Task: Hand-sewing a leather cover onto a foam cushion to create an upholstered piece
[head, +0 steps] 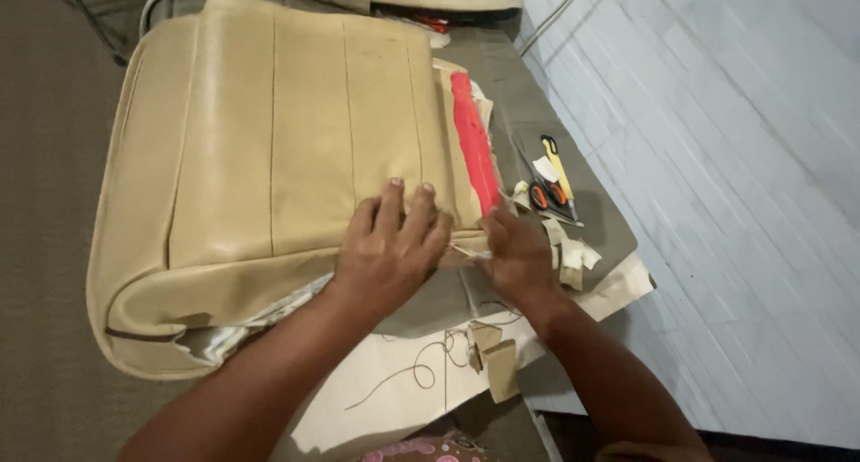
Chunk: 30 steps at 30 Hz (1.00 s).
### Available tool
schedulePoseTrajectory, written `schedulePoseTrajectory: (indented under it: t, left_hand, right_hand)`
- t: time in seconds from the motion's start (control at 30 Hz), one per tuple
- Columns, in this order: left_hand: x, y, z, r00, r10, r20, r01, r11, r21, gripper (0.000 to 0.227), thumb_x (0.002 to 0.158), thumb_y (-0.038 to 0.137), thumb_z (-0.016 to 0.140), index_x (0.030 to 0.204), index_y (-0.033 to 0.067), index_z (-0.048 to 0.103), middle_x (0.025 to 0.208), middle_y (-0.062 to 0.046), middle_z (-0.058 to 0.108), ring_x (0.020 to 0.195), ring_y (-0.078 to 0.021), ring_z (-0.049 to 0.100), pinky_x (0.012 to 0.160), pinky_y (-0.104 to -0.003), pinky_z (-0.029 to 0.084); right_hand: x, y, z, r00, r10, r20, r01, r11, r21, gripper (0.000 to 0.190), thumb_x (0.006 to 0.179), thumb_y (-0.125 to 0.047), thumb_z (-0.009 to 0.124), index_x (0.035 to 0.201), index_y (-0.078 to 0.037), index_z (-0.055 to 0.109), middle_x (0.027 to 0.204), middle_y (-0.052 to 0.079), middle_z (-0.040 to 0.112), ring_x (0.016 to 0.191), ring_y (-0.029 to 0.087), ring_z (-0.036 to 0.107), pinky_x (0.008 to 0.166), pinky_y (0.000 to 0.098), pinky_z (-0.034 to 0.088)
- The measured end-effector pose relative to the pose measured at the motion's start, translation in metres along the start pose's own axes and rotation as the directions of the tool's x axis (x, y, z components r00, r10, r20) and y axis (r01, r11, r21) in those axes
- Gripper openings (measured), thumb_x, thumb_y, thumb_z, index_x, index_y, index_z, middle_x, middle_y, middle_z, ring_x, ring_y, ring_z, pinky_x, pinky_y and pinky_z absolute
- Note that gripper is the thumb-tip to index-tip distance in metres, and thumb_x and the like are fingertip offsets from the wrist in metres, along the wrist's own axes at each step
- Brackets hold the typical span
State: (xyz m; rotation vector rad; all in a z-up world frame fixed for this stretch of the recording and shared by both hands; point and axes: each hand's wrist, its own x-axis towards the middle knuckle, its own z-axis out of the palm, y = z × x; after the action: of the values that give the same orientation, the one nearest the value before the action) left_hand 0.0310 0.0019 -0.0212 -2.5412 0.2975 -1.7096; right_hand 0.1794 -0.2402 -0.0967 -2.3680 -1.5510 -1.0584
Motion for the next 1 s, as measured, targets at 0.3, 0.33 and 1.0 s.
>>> schedulePoseTrajectory:
  t: [0.3, 0.33, 1.0]
  left_hand:
    - [-0.007, 0.0, 0.018, 0.996, 0.019, -0.087, -0.017, 0.999, 0.03, 0.011, 0.095, 0.012, 0.063, 0.091, 0.0047, 0.07, 0.09, -0.016, 0.064, 0.086, -0.0389, 0.071, 0.065, -0.044, 0.052]
    - [-0.005, -0.001, 0.01, 0.996, 0.022, -0.088, -0.019, 0.999, 0.029, 0.011, 0.095, 0.012, 0.063, 0.091, 0.0047, 0.07, 0.09, -0.016, 0.064, 0.086, -0.0389, 0.071, 0.065, -0.044, 0.052]
    - [-0.039, -0.072, -0.139, 0.645, -0.595, 0.479, 0.399, 0.797, 0.453, 0.085, 0.093, 0.07, 0.051, 0.15, 0.0085, 0.058, 0.161, -0.027, 0.048, 0.143, -0.05, 0.051, 0.093, -0.064, 0.048]
  right_hand:
    - [0.013, 0.038, 0.023, 0.998, -0.05, -0.032, 0.056, 0.972, 0.227, 0.058, 0.091, -0.073, 0.056, 0.106, -0.018, 0.065, 0.091, 0.007, 0.066, 0.077, 0.032, 0.069, 0.064, 0.0433, 0.055]
    - [0.025, 0.03, 0.002, 0.998, -0.047, -0.034, 0.054, 0.973, 0.225, 0.058, 0.091, -0.073, 0.056, 0.106, -0.018, 0.065, 0.091, 0.007, 0.066, 0.077, 0.032, 0.069, 0.064, 0.0433, 0.055]
    - [0.095, 0.005, -0.042, 0.529, 0.51, 0.678, -0.843, 0.405, 0.353, 0.066, 0.094, -0.037, 0.058, 0.154, -0.014, 0.043, 0.135, 0.008, 0.07, 0.106, 0.021, 0.071, 0.087, 0.0348, 0.053]
